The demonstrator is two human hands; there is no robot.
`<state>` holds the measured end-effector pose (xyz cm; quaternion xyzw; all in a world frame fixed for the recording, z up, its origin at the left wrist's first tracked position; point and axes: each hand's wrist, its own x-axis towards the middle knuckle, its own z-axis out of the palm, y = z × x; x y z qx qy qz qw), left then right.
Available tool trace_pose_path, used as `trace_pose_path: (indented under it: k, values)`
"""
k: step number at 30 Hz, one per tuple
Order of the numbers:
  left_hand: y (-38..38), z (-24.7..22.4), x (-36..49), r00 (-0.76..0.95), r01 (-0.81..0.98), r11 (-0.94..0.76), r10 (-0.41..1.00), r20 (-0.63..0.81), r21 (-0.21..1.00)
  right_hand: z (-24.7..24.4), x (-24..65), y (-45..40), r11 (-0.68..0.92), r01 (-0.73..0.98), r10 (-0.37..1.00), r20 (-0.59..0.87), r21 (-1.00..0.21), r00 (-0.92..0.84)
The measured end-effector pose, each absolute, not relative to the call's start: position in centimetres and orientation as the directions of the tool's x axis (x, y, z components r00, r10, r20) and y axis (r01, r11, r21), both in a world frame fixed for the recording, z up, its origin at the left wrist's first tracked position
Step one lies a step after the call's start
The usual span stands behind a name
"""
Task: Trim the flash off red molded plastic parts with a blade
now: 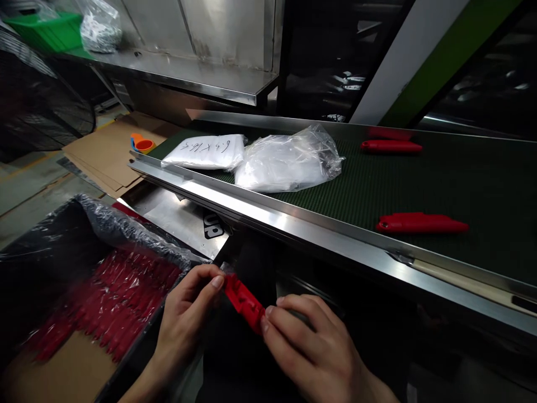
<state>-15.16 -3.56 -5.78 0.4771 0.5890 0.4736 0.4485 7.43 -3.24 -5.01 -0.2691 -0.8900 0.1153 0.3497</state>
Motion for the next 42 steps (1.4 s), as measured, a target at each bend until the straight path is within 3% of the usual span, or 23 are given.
trace_pose_path:
  k: [4,7,10,13,15,17,20,23,26,29,33,36,38,40,42]
  values:
    - [-3.4,-5.8,-15.6,0.036,0.221,0.029,0.999,-0.038,0.975,-5.3,8.3,-3.1,0.867,0.432,0.498,0.464,-0.248,-0.732]
    - [-3.6,-6.0,-15.0,0.038,0.255,-0.055,0.998,0.047,0.965,-5.3,7.9,-3.0,0.852,0.443,0.521,0.534,-0.279,-0.666]
    - [-3.9,-6.7,-14.2,-0.037,0.340,-0.194,0.975,0.219,0.920,-5.4,6.6,-3.3,0.759,0.463,0.647,0.602,-0.457,-0.468]
    - [-4.4,-7.5,-13.5,-0.115,0.396,-0.266,0.935,0.334,0.879,-5.8,4.8,-4.2,0.563,0.472,0.808,0.573,-0.679,-0.139]
    - [-4.7,-8.1,-13.0,-0.159,0.405,-0.276,0.918,0.364,0.872,-6.5,3.5,-5.1,0.377,0.426,0.892,0.446,-0.822,0.070]
    - [-5.0,-8.7,-12.3,-0.189,0.401,-0.274,0.909,0.371,0.874,-7.4,2.4,-6.0,0.172,0.274,0.947,0.236,-0.946,0.219]
    - [-5.5,-9.4,-11.2,-0.187,0.376,-0.284,0.909,0.372,0.882,-8.5,1.3,-6.7,0.020,0.062,0.959,0.037,-0.998,0.283]
    - [-5.9,-9.2,-10.7,-0.136,0.342,-0.349,0.900,0.413,0.872,-8.6,1.6,-6.2,0.198,0.265,0.953,0.249,-0.944,0.175]
    - [-5.7,-7.7,-11.6,-0.111,0.327,-0.349,0.909,0.402,0.878,-8.0,3.3,-4.6,0.556,0.503,0.822,0.527,-0.661,-0.216]
    - [-5.1,-5.8,-13.5,-0.028,0.304,-0.257,0.960,0.278,0.917,-7.0,4.7,-2.9,0.741,0.492,0.671,0.473,-0.457,-0.571]
    - [-5.5,-4.7,-16.3,0.193,0.286,-0.215,0.967,0.163,0.934,-5.6,3.7,-2.2,0.723,0.279,0.616,0.407,-0.632,-0.674]
    - [-7.1,-5.3,-18.2,0.248,0.355,-0.246,0.955,0.163,0.902,-4.9,1.6,-2.7,0.560,0.148,0.706,0.376,-0.815,-0.599]
    - [-8.4,-6.0,-19.5,0.230,0.376,-0.232,0.961,0.152,0.897,-4.7,0.4,-2.7,0.421,0.135,0.762,0.269,-0.897,-0.590]
    - [-9.8,-6.4,-20.7,0.193,0.371,-0.225,0.968,0.162,0.901,-4.6,-0.6,-2.2,0.339,0.161,0.717,0.144,-0.927,-0.682]
    - [-11.1,-6.3,-21.9,0.174,0.357,-0.210,0.972,0.156,0.910,-4.5,-1.8,-1.3,0.352,0.169,0.583,0.074,-0.921,-0.809]
